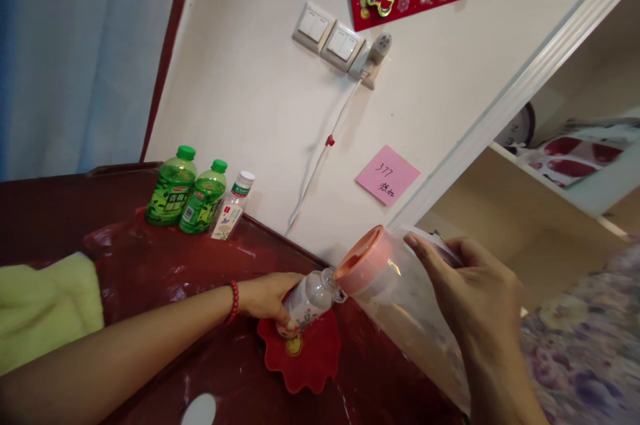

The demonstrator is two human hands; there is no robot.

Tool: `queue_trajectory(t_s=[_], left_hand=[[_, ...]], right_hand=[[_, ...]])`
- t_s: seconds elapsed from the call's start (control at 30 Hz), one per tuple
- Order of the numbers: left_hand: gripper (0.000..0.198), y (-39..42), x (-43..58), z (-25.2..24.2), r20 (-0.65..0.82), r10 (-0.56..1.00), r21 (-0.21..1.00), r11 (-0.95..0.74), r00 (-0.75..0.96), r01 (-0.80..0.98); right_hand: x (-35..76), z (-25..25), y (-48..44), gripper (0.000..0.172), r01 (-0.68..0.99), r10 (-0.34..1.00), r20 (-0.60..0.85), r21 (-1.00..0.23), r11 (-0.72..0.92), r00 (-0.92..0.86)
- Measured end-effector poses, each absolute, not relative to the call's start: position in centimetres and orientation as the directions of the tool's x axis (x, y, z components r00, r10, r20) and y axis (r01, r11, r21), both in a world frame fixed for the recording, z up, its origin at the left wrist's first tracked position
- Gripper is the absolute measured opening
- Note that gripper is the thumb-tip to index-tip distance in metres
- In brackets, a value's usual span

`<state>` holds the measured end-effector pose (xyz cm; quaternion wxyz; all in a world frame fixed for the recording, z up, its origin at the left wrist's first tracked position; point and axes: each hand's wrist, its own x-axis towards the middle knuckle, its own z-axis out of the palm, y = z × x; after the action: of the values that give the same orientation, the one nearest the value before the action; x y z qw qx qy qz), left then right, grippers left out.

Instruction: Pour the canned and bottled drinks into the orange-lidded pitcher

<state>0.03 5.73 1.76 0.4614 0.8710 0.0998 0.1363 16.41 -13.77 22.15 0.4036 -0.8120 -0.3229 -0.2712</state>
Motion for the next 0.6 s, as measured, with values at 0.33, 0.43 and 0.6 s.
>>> queue_trajectory(t_s=[0.33, 0.43, 0.6], left_hand=[[0.066, 5.62, 0.01, 1.84, 0.149, 0.294, 0.82, -0.57, 0.944, 0.048], [0.065, 5.58, -0.07, 1.94, 0.131, 0.298, 0.827, -0.559, 0.946, 0.062], [0.063, 5.66, -0.08, 1.98, 0.135, 0.294, 0.816, -0.575, 0.946, 0.063]], right_hand=[[16.48, 22.18, -13.94, 0.054, 0.748, 0.315, 0.701, -0.472, -0.467, 0.64], [16.44, 22.19, -13.88, 0.054, 0.744, 0.312, 0.698, -0.48, -0.465, 0.645], [16.36, 22.2, -13.83, 0.053, 0.75, 0.324, 0.697, -0.472, -0.463, 0.639]])
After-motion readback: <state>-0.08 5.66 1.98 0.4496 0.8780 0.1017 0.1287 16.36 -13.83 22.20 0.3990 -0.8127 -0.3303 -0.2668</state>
